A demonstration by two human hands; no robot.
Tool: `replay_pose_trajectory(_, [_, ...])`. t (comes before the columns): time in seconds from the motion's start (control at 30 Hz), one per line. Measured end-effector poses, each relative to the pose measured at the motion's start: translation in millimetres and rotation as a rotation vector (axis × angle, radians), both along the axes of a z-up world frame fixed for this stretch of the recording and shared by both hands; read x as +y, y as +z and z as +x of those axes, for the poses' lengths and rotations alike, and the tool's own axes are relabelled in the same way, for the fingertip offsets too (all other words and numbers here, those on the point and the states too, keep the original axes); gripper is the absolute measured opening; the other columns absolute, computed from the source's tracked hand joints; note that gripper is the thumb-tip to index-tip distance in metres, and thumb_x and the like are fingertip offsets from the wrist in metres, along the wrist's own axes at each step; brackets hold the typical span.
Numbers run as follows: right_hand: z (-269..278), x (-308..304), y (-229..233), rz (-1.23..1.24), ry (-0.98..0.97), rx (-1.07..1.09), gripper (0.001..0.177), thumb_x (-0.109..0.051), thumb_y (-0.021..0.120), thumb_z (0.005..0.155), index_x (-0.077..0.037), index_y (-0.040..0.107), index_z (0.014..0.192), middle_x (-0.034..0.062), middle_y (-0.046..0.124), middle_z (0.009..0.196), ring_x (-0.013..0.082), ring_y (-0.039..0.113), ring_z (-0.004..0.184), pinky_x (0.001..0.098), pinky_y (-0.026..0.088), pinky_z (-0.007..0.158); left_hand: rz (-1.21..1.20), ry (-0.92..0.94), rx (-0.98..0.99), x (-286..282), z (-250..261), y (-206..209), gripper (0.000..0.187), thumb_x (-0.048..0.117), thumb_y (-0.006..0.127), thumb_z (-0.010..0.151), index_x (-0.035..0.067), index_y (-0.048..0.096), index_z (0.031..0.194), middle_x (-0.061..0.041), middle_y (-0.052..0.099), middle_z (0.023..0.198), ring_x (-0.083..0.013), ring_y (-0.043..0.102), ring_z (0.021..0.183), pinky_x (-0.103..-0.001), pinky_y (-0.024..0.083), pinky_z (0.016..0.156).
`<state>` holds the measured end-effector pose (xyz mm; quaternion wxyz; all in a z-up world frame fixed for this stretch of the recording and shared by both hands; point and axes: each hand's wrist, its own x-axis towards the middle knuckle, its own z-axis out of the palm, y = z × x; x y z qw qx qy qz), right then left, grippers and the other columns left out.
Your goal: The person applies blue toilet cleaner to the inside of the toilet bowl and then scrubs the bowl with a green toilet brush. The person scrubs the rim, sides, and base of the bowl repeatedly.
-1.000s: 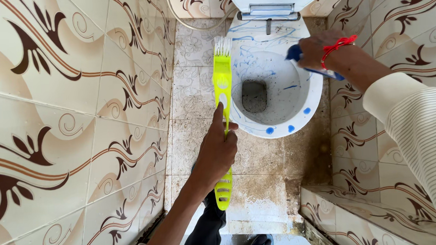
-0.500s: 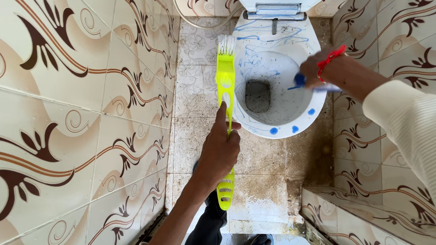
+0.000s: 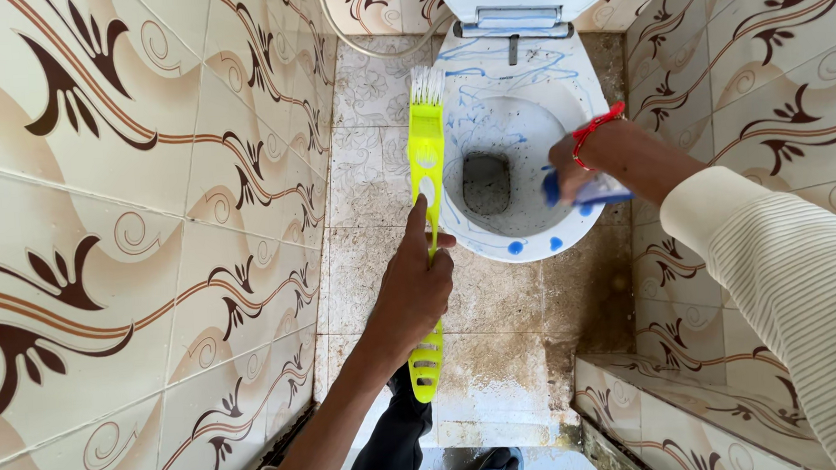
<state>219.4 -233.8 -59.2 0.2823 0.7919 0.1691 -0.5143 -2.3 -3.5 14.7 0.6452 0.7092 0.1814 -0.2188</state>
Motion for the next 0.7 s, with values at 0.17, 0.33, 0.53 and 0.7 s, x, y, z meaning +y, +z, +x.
replay_pose_trajectory(0.17, [-16.5,32.3,9.3,0.291,-0.286,0.109,0.051,-0.045,0.072,0.085,-0.021,0.068,0.129,0.0144,0.078,0.106,0.0289,0.077,0.093,0.0447,0.062,0.081,-0.012,0.004,0.017,-2.9,2.9,-3.2,0.075,0.007,0.045,0.094,0.019,0.016,0.161,-0.011,0.064,0.125,-0.0081,0.054,0.053,-0.027,0.049,0.045])
replay_pose_trajectory(0.33, [-7.2,40.8,-21.3,0.208,-0.055,0.023,0.059,-0.051,0.076,0.084,-0.024,0.064,0.135,0.0078,0.073,0.120,0.0287,0.072,0.106,0.0473,0.057,0.093,0.046,-0.032,-0.006,1.6,1.9,-4.9,0.073,0.008,0.045,0.095,0.017,0.016,0.162,-0.011,0.064,0.127,-0.0108,0.060,0.063,-0.030,0.053,0.056])
replay_pose_trajectory(0.53, [26.0,-10.6,-65.7,-0.074,0.386,-0.167,0.051,-0.043,0.085,0.081,-0.016,0.075,0.124,0.0051,0.077,0.119,0.0249,0.075,0.108,0.0421,0.060,0.089,0.046,-0.040,0.005,4.1,5.0,-3.8,0.073,0.009,0.044,0.095,0.017,0.017,0.162,-0.011,0.064,0.129,-0.0164,0.067,0.076,-0.034,0.057,0.070])
replay_pose_trajectory(0.7, [47.2,-17.9,-46.1,0.191,0.283,-0.494,0.032,-0.030,0.066,0.096,-0.034,0.075,0.127,0.0029,0.078,0.115,0.0248,0.077,0.103,0.0425,0.062,0.083,0.050,-0.055,-0.006,6.1,5.9,-14.4,0.073,0.008,0.043,0.094,0.015,0.017,0.162,-0.011,0.064,0.130,-0.0175,0.068,0.076,-0.035,0.058,0.070])
